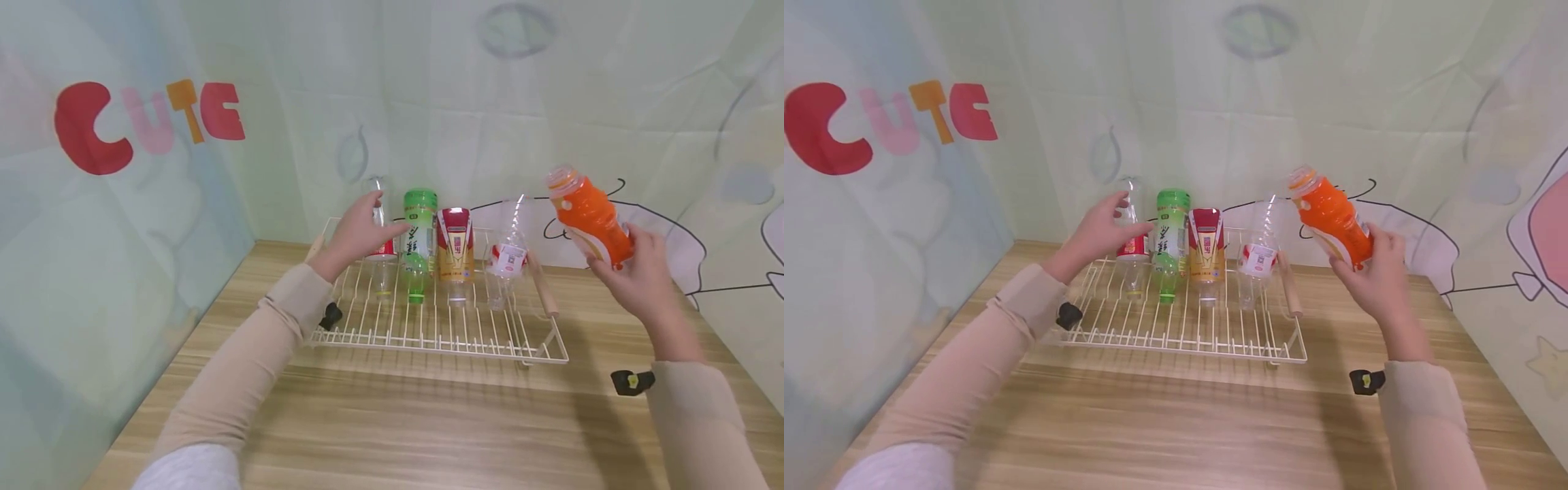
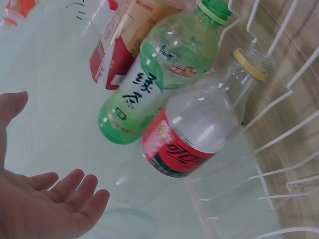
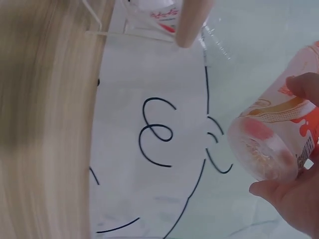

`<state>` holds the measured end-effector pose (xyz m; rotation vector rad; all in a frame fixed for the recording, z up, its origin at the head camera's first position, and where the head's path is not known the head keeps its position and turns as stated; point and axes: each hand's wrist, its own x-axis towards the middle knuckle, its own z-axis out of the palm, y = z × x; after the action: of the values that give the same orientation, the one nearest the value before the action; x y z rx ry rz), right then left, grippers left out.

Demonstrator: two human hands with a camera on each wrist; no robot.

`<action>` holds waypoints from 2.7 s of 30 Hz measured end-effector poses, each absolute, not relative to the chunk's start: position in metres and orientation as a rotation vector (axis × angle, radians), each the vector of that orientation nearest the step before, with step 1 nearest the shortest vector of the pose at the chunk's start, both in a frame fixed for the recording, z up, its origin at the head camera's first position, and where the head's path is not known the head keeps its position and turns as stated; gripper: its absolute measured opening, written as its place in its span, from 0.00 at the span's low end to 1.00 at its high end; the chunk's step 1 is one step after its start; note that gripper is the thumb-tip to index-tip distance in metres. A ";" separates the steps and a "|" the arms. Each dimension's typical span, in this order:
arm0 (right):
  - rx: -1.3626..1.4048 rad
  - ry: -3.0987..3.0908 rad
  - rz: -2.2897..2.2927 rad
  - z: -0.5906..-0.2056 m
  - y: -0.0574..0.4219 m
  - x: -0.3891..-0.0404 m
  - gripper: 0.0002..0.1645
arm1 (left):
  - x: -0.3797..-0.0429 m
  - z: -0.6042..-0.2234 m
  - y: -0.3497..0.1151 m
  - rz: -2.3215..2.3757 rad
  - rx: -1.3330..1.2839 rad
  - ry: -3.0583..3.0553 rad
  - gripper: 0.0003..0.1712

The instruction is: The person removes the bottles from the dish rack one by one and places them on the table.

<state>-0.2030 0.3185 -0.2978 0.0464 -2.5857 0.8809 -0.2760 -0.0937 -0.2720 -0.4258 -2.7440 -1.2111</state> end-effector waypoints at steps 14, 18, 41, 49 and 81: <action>-0.234 -2.432 1.229 -0.318 0.333 -0.224 0.45 | -0.306 -0.301 -0.109 -1.613 -0.113 -2.709 0.60; -0.301 -2.431 1.314 -0.325 0.336 -0.230 0.48 | -0.308 -0.307 -0.113 -1.733 -0.053 -2.710 0.60; -0.328 -2.519 1.399 -0.381 0.331 -0.264 0.46 | -0.317 -0.324 -0.118 -1.834 -0.042 -2.830 0.60; -0.342 -2.535 1.438 -0.399 0.328 -0.271 0.45 | -0.317 -0.328 -0.120 -1.854 0.017 -2.888 0.62; -0.366 -2.555 1.556 -0.420 0.322 -0.271 0.48 | -0.320 -0.339 -0.118 -2.074 -0.054 -2.850 0.46</action>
<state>-0.2706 0.3223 -0.4200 -0.3660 -2.5550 1.5557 -0.3199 -0.1176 -0.3388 -0.0537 -2.8502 -2.0738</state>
